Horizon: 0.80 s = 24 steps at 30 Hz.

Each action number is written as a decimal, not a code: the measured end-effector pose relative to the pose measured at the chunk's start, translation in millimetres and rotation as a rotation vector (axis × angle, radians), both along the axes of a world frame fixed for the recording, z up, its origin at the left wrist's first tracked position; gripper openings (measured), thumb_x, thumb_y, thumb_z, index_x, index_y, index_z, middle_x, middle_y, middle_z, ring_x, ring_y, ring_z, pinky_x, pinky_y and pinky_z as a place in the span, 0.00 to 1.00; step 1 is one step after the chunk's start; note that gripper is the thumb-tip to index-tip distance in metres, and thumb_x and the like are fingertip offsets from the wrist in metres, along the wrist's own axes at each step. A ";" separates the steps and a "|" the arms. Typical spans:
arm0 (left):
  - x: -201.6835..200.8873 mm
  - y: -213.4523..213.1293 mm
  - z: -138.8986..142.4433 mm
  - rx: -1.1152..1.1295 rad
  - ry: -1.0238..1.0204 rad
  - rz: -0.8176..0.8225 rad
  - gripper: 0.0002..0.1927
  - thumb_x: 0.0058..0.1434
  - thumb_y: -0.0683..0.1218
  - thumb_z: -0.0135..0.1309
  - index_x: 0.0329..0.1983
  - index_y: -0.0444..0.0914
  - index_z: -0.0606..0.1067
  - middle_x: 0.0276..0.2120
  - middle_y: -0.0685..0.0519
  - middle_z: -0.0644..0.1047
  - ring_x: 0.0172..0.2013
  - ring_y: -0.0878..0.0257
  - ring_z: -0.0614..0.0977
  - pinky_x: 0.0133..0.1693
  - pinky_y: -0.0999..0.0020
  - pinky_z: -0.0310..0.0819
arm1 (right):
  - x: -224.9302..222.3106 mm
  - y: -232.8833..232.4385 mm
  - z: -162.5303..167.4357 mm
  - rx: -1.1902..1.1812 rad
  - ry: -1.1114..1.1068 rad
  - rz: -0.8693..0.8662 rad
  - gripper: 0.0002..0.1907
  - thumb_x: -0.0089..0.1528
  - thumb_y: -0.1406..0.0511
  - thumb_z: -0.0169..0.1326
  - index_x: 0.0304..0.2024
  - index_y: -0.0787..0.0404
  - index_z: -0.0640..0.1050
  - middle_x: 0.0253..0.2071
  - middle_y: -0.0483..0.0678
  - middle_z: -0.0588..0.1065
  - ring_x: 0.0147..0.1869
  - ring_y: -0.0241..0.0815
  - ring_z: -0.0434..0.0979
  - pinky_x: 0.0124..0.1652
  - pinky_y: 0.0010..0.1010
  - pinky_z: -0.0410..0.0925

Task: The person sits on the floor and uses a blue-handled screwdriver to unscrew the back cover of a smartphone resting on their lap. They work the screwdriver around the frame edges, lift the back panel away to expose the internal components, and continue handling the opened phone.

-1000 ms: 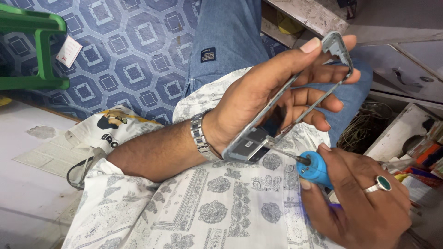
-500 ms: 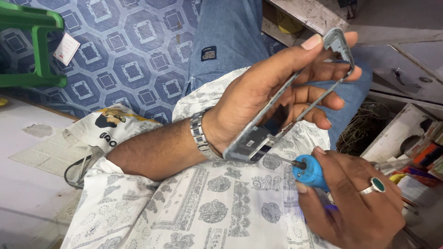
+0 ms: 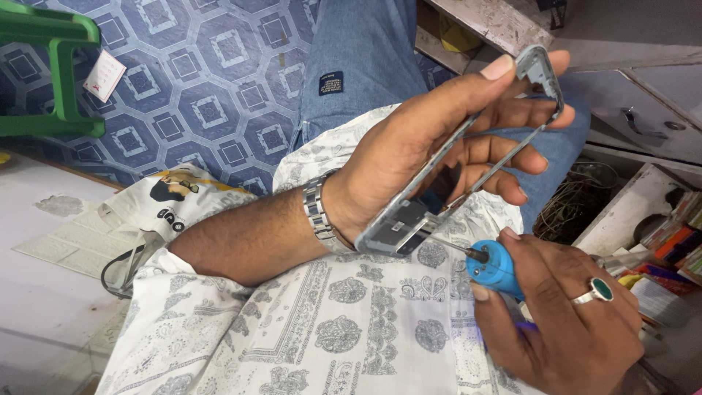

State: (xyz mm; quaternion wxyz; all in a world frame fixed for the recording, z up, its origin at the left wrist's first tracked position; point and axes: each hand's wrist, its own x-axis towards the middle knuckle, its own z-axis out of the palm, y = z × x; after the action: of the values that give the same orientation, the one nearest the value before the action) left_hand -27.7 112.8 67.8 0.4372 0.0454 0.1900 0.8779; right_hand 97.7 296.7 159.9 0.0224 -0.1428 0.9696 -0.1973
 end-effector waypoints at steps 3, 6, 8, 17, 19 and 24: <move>3.1 4.5 2.0 0.000 -0.001 0.004 0.35 0.81 0.62 0.36 0.81 0.38 0.53 0.63 0.42 0.68 0.51 0.59 0.75 0.56 0.61 0.76 | 1.9 4.6 -1.9 0.005 -0.004 0.009 0.24 0.52 0.63 0.67 0.49 0.69 0.80 0.37 0.59 0.80 0.42 0.54 0.84 0.39 0.41 0.75; 4.0 5.7 3.4 -0.004 -0.008 0.011 0.34 0.81 0.62 0.36 0.81 0.38 0.53 0.63 0.43 0.68 0.51 0.60 0.75 0.58 0.60 0.77 | 1.5 6.3 -1.0 0.007 -0.006 0.029 0.25 0.52 0.63 0.67 0.49 0.69 0.80 0.37 0.59 0.80 0.42 0.55 0.84 0.39 0.42 0.75; 4.8 4.9 3.6 -0.007 -0.016 0.012 0.34 0.81 0.62 0.36 0.81 0.37 0.54 0.63 0.43 0.68 0.50 0.60 0.74 0.58 0.60 0.77 | 0.9 5.0 2.6 0.000 -0.005 0.041 0.25 0.52 0.64 0.67 0.49 0.69 0.80 0.37 0.59 0.80 0.41 0.55 0.84 0.38 0.42 0.75; 48.3 32.6 -9.7 -0.005 0.024 0.057 0.34 0.82 0.61 0.33 0.80 0.35 0.54 0.65 0.40 0.68 0.57 0.53 0.76 0.62 0.56 0.73 | 46.4 33.5 -11.1 -0.465 -0.260 -0.253 0.25 0.53 0.62 0.65 0.50 0.70 0.79 0.48 0.59 0.81 0.36 0.41 0.83 0.29 0.24 0.69; 58.2 33.8 -11.2 -0.019 0.084 0.071 0.33 0.83 0.61 0.31 0.80 0.35 0.53 0.66 0.40 0.67 0.60 0.51 0.76 0.64 0.57 0.72 | 60.7 44.8 -23.2 -0.877 -0.370 -0.336 0.26 0.59 0.57 0.64 0.51 0.72 0.79 0.53 0.61 0.77 0.44 0.48 0.83 0.43 0.33 0.76; 87.3 22.1 11.3 -0.106 0.160 0.063 0.33 0.81 0.59 0.29 0.79 0.33 0.54 0.71 0.39 0.67 0.63 0.49 0.74 0.65 0.53 0.73 | 78.9 49.0 -28.5 -1.326 -0.538 -0.309 0.30 0.64 0.51 0.59 0.47 0.77 0.78 0.58 0.70 0.73 0.62 0.62 0.76 0.60 0.48 0.73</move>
State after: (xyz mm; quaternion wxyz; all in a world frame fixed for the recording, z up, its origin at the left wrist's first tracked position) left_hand 59.6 134.9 79.1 0.3947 0.0860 0.2718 0.8735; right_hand 176.5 345.7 131.4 0.1405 0.0656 0.6164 -0.7720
